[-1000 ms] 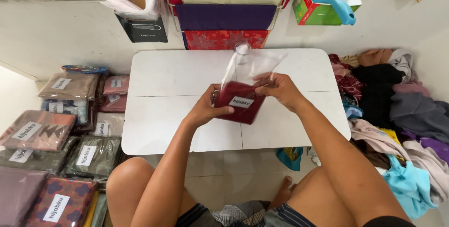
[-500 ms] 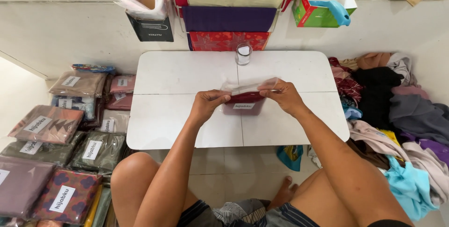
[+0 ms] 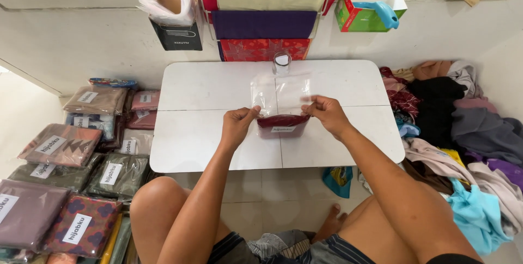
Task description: The person folds a red piece of fabric on a white table, uses a lint roller on it, and then places it into a clear plastic bag. They then pick up a light blue patterned scarf, unfold it, and begin folding it on the table.
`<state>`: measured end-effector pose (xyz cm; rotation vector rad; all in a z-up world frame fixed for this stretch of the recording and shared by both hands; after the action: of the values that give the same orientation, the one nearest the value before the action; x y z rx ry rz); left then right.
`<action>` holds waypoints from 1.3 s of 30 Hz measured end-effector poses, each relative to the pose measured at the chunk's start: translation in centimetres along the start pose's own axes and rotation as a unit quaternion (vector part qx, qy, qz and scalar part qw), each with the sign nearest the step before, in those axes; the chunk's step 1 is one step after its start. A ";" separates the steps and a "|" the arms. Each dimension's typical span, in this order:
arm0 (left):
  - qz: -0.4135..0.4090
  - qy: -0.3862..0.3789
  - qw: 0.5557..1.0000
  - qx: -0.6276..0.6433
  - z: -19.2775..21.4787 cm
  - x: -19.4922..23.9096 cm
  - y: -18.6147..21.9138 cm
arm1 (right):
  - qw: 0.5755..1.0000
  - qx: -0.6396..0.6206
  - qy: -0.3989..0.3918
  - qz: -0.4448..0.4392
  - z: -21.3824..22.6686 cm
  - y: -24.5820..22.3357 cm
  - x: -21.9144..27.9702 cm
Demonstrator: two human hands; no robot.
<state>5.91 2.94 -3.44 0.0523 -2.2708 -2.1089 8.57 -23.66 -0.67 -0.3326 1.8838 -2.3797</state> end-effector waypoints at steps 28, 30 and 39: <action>0.034 -0.096 0.983 -0.155 -3.0 0.2 -2.1 | 0.955 0.289 -0.017 0.063 -0.3 3.0 -0.3; 0.043 -0.032 0.997 -0.062 -2.2 -0.9 -3.6 | 0.976 0.207 0.004 0.071 -0.7 3.1 -0.7; 0.135 0.055 0.976 -0.161 -2.7 1.0 -4.8 | 0.988 0.109 -0.065 -0.088 -5.5 8.4 -1.1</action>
<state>5.06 -0.12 -8.05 -0.1399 -1.7367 -2.2301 7.89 -20.17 -10.11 -0.6426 1.5802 -2.5738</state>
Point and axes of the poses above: each hand's wrist, its own x-axis away from the middle knuckle, its own z-axis out of the back of the hand, y = z × x, the point moved 10 cm from there along -x, towards the middle knuckle, and after that the axes turned 6 degrees about x, right-handed, at the moved point
